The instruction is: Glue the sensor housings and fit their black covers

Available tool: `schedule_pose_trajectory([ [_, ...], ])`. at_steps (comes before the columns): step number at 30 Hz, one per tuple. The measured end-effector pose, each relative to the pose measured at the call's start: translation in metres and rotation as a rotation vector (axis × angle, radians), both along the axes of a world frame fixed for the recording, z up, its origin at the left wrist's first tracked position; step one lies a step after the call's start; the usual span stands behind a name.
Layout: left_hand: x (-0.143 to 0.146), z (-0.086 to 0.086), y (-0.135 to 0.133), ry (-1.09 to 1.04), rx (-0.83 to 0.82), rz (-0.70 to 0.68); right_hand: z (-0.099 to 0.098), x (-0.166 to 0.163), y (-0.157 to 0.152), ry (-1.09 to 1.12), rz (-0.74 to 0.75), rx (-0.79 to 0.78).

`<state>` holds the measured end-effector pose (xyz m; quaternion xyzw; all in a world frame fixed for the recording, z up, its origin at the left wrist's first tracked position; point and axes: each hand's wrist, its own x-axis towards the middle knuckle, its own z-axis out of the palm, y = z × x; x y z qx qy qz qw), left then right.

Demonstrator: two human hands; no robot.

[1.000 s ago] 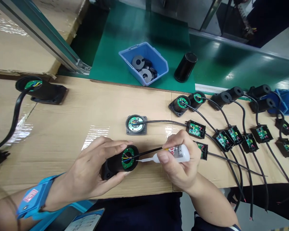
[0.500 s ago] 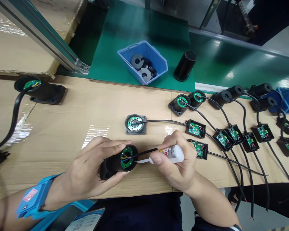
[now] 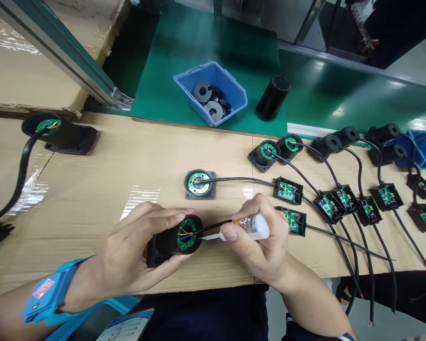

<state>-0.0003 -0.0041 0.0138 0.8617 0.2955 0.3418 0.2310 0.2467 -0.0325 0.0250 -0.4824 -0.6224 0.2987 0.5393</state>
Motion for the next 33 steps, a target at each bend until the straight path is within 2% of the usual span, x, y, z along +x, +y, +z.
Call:
schedule_pose_trajectory([
  [7, -0.002, -0.001, -0.001, -0.007, -0.039, -0.011, 0.003, 0.001, 0.0, -0.04, 0.007, 0.018],
  [12, -0.003, 0.0, -0.002, 0.012, -0.145, 0.002, 0.002, 0.001, -0.001, -0.074, 0.008, 0.053],
  [17, -0.004, 0.005, -0.002, 0.06, -0.381, 0.041, 0.002, -0.001, -0.002, -0.121, 0.037, 0.202],
  [21, -0.004, 0.008, 0.001, 0.015, -0.633, 0.023, 0.009, -0.005, 0.002, -0.26, 0.076, 0.348],
  [24, -0.004, 0.007, 0.002, -0.014, -0.768, 0.001, 0.012, -0.007, 0.002, -0.284, 0.089, 0.417],
  [26, -0.004, 0.004, 0.003, -0.037, -0.799, -0.016, 0.011, -0.006, 0.001, -0.224, 0.074, 0.384],
  [31, -0.002, -0.002, 0.005, -0.024, -0.72, -0.063, 0.003, -0.004, 0.003, 0.242, -0.054, 0.07],
  [33, 0.0, -0.002, 0.007, 0.009, -0.688, -0.125, -0.001, -0.006, 0.007, 0.334, -0.081, -0.007],
])
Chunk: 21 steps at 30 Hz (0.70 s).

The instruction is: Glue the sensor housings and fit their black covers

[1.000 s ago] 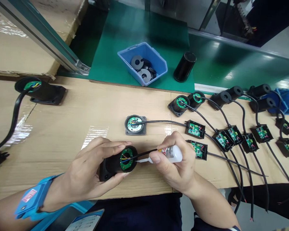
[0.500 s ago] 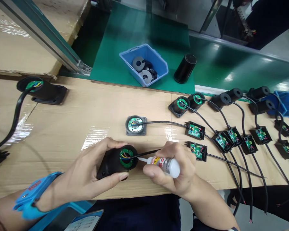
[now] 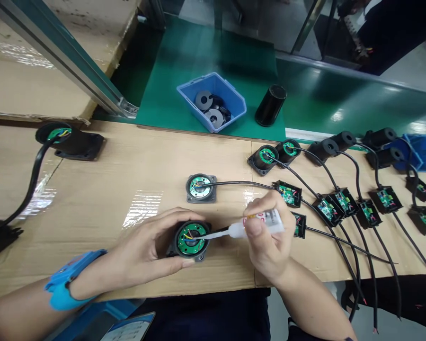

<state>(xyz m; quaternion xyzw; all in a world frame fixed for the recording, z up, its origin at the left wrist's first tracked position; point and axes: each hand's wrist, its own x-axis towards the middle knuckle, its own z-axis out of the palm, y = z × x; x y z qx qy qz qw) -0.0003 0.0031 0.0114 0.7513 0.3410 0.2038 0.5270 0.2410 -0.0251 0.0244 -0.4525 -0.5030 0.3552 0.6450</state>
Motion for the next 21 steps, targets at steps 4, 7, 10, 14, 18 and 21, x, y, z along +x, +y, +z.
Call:
schedule_pose_trajectory([
  [4, 0.0034, -0.0005, 0.0017, -0.019, -0.003, -0.053, -0.0042, -0.0038, 0.005, -0.032, 0.105, -0.118],
  [7, 0.005, -0.0012, 0.0016, -0.019, -0.006, -0.05, -0.0015, -0.0065, 0.0053, -0.083, 0.177, -0.156],
  [10, 0.0064, -0.0016, 0.0014, -0.008, -0.051, -0.037, 0.0027, -0.0082, 0.0053, -0.108, 0.218, -0.162],
  [14, 0.0084, -0.001, 0.0008, -0.003, -0.059, -0.024, 0.0045, -0.0087, 0.0063, -0.143, 0.231, -0.184],
  [18, 0.0096, -0.0008, -0.0004, -0.027, -0.072, -0.01, 0.0044, -0.0088, 0.0074, -0.146, 0.257, -0.186],
  [21, 0.0096, -0.0018, -0.0013, -0.036, -0.108, -0.017, 0.005, -0.0096, 0.008, -0.157, 0.254, -0.184],
])
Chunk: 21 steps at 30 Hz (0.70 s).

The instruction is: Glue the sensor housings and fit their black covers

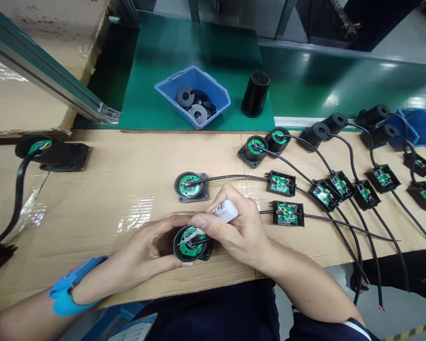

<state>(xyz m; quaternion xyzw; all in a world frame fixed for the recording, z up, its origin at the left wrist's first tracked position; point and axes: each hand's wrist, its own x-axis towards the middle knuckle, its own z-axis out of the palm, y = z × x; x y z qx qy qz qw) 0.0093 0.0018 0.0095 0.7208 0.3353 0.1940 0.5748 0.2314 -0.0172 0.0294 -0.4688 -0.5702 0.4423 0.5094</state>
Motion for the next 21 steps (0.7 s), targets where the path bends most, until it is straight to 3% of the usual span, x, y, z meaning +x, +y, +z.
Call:
schedule_pose_trajectory([
  [15, 0.001, 0.002, 0.002, 0.02, 0.038, -0.014, 0.002, 0.002, 0.004, 0.03, -0.089, 0.003],
  [21, -0.006, -0.002, 0.007, 0.024, 0.197, -0.053, -0.008, 0.012, 0.014, 0.204, -0.272, -0.091],
])
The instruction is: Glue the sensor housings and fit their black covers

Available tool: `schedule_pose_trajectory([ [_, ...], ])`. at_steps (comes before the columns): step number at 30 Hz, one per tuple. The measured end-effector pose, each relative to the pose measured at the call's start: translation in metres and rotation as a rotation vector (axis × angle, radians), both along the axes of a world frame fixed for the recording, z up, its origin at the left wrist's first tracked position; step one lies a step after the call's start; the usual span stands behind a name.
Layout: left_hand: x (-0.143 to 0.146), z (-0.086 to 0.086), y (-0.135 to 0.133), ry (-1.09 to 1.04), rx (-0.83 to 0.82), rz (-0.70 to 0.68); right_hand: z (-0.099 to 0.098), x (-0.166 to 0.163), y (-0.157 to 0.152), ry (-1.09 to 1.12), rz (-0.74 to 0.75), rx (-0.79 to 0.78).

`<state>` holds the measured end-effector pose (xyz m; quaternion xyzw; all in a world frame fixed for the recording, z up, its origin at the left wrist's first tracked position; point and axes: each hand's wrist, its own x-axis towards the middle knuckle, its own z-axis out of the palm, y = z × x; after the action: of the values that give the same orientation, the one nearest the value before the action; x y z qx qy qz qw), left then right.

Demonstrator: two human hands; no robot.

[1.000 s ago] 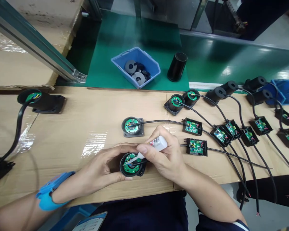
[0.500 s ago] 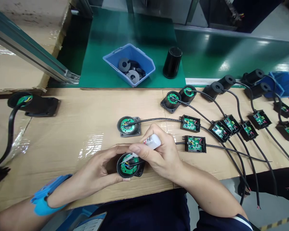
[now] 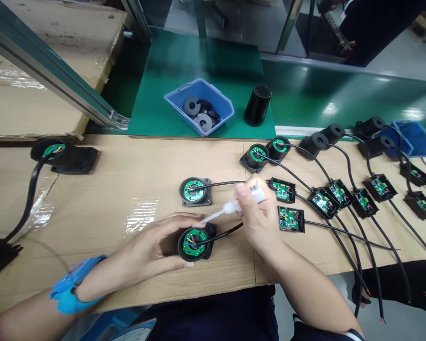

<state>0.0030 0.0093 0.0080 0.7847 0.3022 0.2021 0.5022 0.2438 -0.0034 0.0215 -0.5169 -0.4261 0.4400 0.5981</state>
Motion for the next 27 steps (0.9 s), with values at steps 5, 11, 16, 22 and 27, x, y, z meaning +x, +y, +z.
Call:
schedule_pose_trajectory([
  [5, 0.001, -0.014, 0.019, -0.075, 0.13, 0.376, 0.004, 0.001, 0.013, 0.08, -0.136, 0.048],
  [11, 0.021, -0.022, 0.048, -0.01, 0.198, 0.3, 0.005, 0.001, 0.016, 0.039, -0.168, 0.096],
  [16, 0.019, -0.018, 0.041, -0.036, 0.371, 0.314, 0.0, 0.004, 0.012, -0.141, -0.19, 0.117],
  [22, 0.012, -0.011, 0.034, -0.033, 0.518, 0.263, -0.004, 0.004, 0.01, -0.274, -0.174, 0.195],
  [27, 0.011, -0.009, 0.033, -0.025, 0.547, 0.236, 0.001, 0.002, 0.008, -0.342, -0.11, 0.193],
])
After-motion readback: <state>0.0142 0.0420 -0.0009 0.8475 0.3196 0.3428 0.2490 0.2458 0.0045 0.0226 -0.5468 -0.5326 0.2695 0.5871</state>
